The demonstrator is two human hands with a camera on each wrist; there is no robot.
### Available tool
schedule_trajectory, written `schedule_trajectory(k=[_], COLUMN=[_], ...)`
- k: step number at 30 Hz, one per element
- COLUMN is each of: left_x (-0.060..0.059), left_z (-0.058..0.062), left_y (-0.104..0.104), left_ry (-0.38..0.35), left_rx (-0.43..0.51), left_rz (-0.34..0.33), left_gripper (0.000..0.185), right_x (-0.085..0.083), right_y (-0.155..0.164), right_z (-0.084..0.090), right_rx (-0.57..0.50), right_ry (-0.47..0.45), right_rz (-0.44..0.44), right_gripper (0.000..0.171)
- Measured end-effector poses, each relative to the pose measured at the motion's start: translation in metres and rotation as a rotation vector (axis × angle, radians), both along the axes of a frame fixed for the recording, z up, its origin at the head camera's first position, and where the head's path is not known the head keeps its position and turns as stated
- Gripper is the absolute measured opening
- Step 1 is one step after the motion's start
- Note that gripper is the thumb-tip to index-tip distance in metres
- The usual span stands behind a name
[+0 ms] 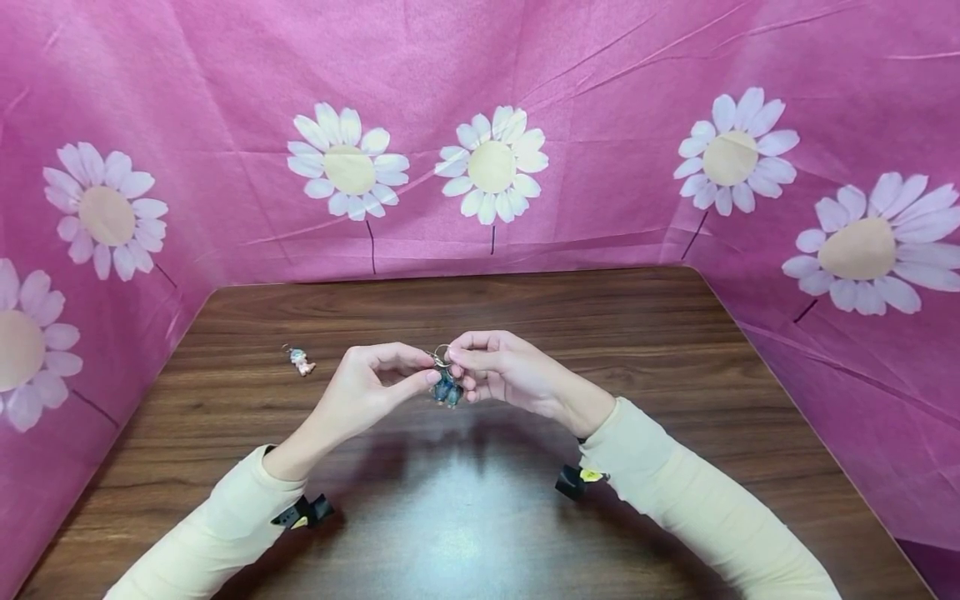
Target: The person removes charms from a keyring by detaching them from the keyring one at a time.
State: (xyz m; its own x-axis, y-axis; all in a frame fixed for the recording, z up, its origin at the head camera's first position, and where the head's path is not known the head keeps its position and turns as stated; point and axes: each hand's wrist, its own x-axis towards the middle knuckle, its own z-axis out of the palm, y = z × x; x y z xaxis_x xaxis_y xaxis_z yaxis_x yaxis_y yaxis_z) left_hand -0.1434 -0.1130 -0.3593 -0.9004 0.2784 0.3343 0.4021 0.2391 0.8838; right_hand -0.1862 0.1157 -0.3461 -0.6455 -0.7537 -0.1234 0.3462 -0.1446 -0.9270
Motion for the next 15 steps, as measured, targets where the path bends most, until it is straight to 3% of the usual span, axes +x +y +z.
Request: schedule_trajectory(k=[6,10,15], left_x=[0.0004,0.0003,-0.0009], left_z=[-0.0027,-0.0022,0.0004], left_y=[0.0018,0.0016,0.0003], left_ry=[-0.080,-0.067,-0.051], left_rx=[0.033,0.028,-0.056], left_rz=[-0.025,-0.035,-0.046], left_gripper=[0.016,0.015,0.015], right_x=[-0.0006,-0.0006,-0.0014], right_y=[0.0001,0.0004,0.0021], right_z=[-0.0030,-0.0056,-0.0065], right_rx=[-0.012,0.024,0.111], right_ry=[-0.017,0.006,0.085], right_rz=[0.009,0.024,0.021], right_gripper=[0.011,0.010,0.010])
